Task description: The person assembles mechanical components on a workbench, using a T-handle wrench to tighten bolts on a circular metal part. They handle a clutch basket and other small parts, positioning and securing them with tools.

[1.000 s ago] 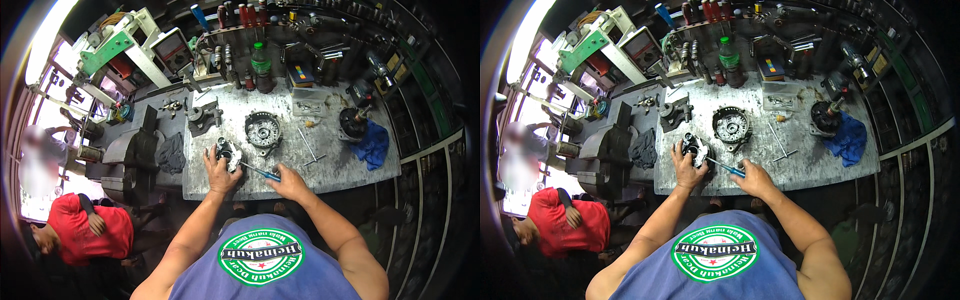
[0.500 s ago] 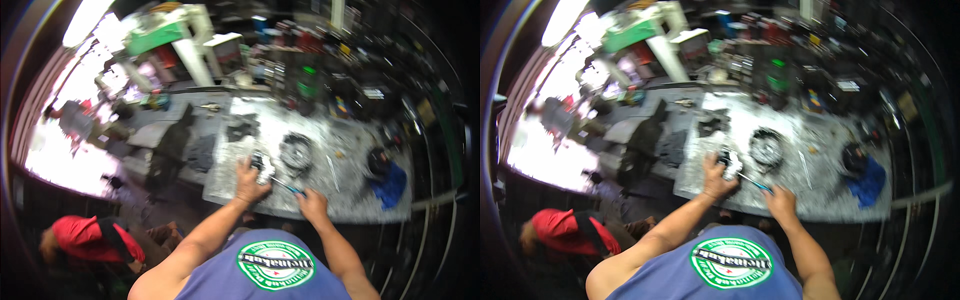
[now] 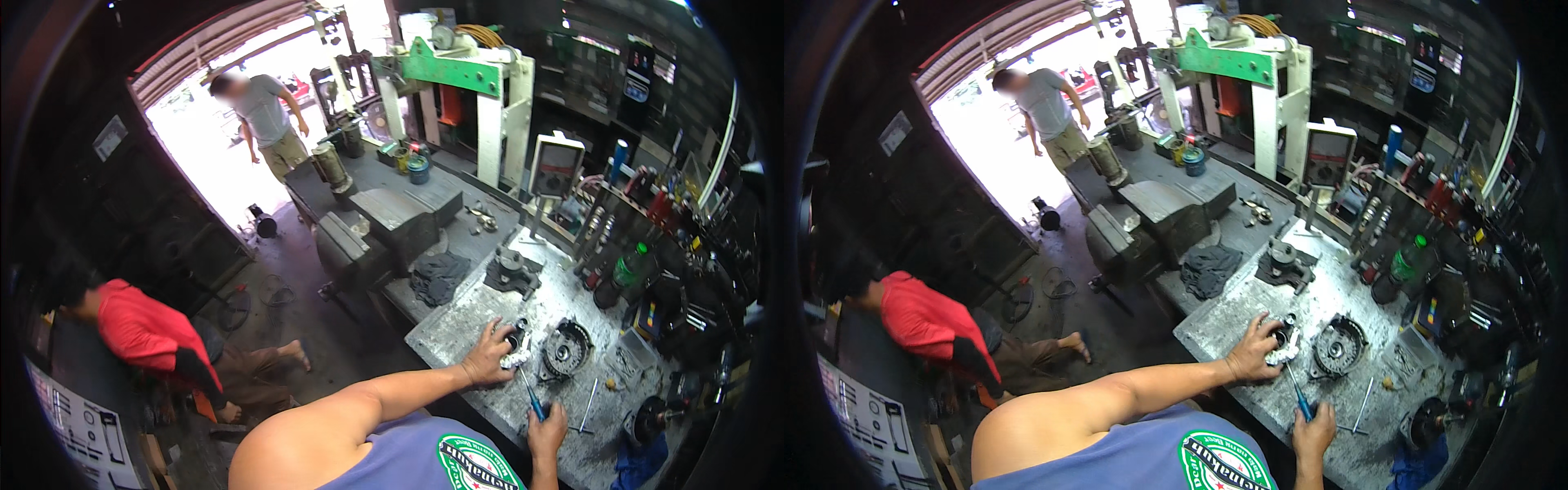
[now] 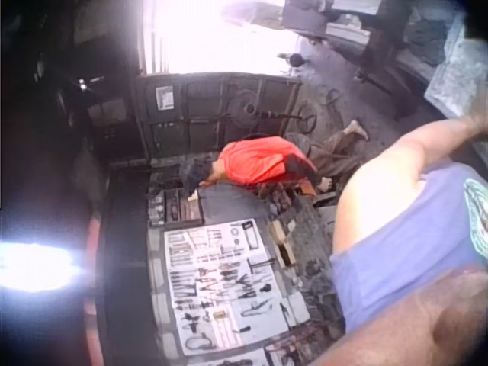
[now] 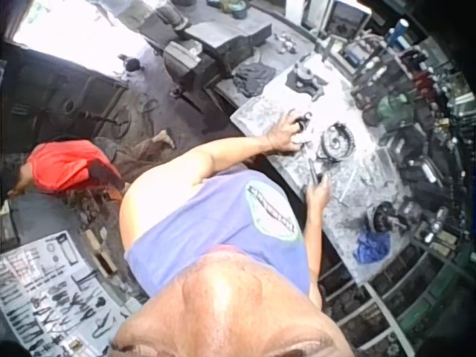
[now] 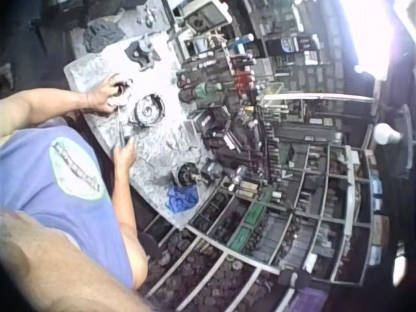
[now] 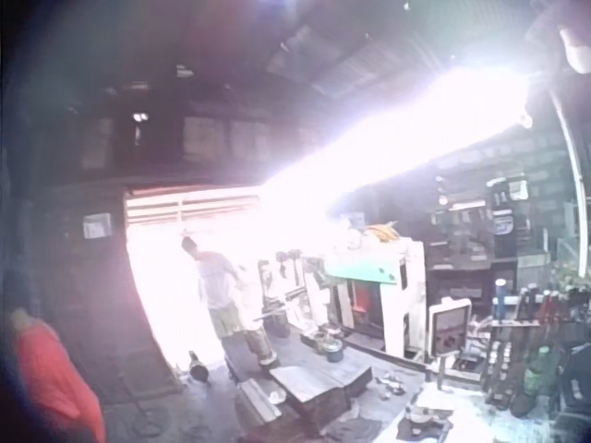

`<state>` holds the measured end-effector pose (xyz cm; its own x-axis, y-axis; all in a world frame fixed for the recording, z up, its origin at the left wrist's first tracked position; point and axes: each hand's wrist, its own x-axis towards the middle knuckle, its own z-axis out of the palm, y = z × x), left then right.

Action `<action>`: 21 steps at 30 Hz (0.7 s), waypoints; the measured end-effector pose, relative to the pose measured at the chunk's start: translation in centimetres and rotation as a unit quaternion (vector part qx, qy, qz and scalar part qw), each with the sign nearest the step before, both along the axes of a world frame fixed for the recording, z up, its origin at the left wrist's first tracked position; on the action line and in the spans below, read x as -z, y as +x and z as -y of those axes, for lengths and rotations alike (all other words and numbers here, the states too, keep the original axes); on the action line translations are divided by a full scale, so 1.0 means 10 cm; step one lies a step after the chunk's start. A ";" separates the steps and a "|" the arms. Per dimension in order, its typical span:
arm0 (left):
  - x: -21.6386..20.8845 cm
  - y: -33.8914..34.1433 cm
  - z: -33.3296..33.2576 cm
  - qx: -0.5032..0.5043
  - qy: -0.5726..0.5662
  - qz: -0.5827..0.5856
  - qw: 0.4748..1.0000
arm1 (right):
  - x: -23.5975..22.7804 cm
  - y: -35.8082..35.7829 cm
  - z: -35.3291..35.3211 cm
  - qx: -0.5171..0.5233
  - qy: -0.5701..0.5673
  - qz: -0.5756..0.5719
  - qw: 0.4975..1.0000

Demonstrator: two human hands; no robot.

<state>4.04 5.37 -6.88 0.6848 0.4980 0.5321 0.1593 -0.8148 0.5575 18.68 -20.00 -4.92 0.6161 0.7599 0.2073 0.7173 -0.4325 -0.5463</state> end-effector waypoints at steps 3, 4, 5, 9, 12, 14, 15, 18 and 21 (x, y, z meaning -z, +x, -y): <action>-0.07 0.01 0.00 -0.007 0.003 0.010 1.000 | -0.09 -0.01 -0.03 0.046 0.001 -0.054 0.997; -0.08 0.03 0.00 0.001 -0.003 0.006 1.000 | -0.14 0.04 -0.05 0.073 -0.089 -0.184 0.976; -0.08 0.04 0.01 -0.007 0.015 -0.007 1.000 | -0.18 0.05 -0.06 0.045 -0.084 -0.231 0.968; -0.03 0.08 0.04 -0.021 0.039 -0.034 0.998 | -0.26 -0.02 -0.01 0.022 -0.036 -0.062 0.997; 0.00 0.09 0.03 -0.025 0.045 -0.033 0.998 | -0.29 -0.01 -0.03 0.039 -0.076 -0.053 0.995; 0.00 0.10 0.02 -0.023 0.046 -0.037 0.998 | -0.34 0.03 -0.07 0.055 -0.111 -0.200 0.972; 0.00 0.09 0.03 -0.024 0.043 -0.037 0.998 | -0.37 0.01 -0.06 0.047 -0.102 -0.226 0.968; 0.00 0.10 0.03 -0.031 0.044 -0.036 0.998 | -0.39 -0.05 -0.06 0.037 -0.039 -0.149 0.987; -0.01 0.10 0.05 -0.042 0.050 -0.040 0.997 | -0.33 -0.06 -0.03 0.031 -0.034 -0.067 0.997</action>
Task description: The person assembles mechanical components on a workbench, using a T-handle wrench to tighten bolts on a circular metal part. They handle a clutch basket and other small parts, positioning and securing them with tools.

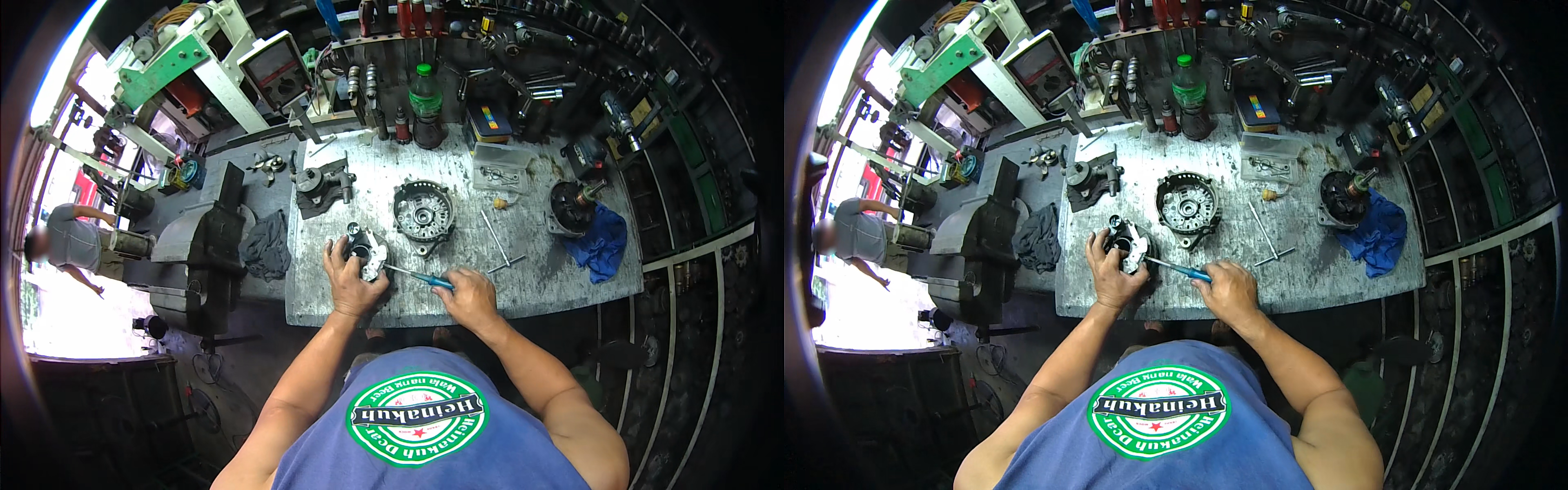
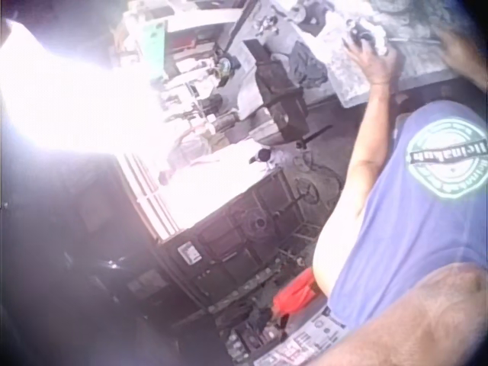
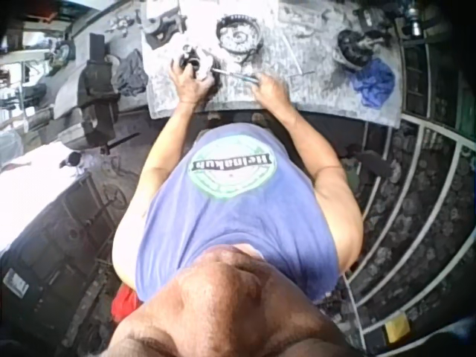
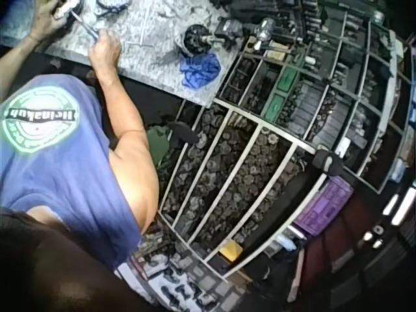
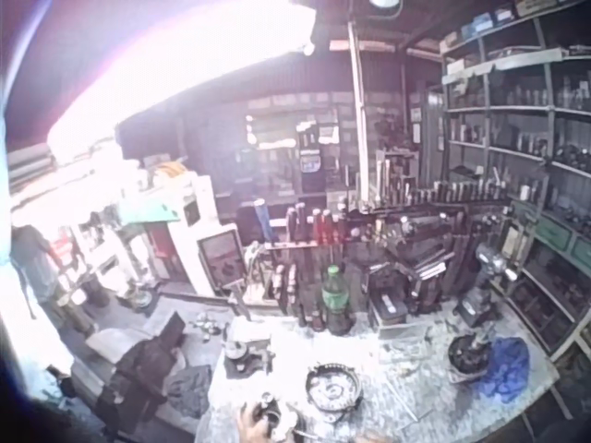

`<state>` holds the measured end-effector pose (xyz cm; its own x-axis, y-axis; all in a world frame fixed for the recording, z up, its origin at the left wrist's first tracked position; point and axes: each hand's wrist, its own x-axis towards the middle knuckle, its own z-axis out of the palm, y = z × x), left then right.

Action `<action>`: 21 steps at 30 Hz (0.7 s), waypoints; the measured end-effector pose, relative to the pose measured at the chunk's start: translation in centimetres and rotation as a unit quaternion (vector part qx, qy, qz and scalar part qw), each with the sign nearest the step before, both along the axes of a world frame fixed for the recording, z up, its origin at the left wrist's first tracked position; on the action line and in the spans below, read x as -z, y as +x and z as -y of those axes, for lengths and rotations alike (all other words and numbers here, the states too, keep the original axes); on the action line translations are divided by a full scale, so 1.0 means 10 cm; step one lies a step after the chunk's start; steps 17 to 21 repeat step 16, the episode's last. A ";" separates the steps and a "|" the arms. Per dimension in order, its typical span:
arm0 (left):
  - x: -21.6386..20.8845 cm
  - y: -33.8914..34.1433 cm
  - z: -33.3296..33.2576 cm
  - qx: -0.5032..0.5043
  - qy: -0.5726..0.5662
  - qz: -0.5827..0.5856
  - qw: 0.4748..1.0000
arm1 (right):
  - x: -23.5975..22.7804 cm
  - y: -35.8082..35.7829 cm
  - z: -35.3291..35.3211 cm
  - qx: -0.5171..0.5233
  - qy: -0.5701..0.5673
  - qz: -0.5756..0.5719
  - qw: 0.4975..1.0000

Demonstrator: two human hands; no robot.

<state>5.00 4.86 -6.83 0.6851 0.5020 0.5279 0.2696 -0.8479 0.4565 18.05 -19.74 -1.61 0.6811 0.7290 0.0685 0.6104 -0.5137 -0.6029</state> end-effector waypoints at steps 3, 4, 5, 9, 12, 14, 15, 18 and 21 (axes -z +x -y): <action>-0.01 -0.01 0.00 0.002 -0.003 -0.009 1.000 | 0.11 0.10 -0.08 -0.006 -0.074 -0.368 0.927; -0.01 0.00 0.00 0.007 -0.005 0.004 1.000 | 0.15 0.01 -0.07 -0.006 -0.004 -0.289 0.957; -0.01 0.00 -0.01 0.013 -0.005 0.003 1.000 | 0.16 -0.01 -0.05 -0.008 0.027 -0.197 0.980; -0.01 -0.01 -0.03 0.018 -0.001 -0.003 1.000 | 0.13 0.00 0.02 0.011 -0.015 -0.035 0.999; 0.00 0.00 -0.03 0.012 -0.004 0.012 1.000 | 0.18 0.15 -0.06 0.001 -0.126 -0.291 0.948; -0.01 -0.02 -0.03 0.011 -0.007 0.009 1.000 | 0.24 0.08 -0.05 -0.010 -0.041 -0.267 0.963; -0.01 -0.02 -0.03 0.014 -0.019 0.004 1.000 | 0.26 0.03 -0.01 -0.014 -0.013 -0.252 0.967; -0.01 -0.04 -0.03 0.015 -0.029 -0.004 0.999 | 0.28 0.03 -0.03 -0.017 -0.006 -0.255 0.967; -0.01 -0.04 -0.03 0.015 -0.029 -0.004 0.999 | 0.28 0.03 -0.03 -0.017 -0.006 -0.255 0.967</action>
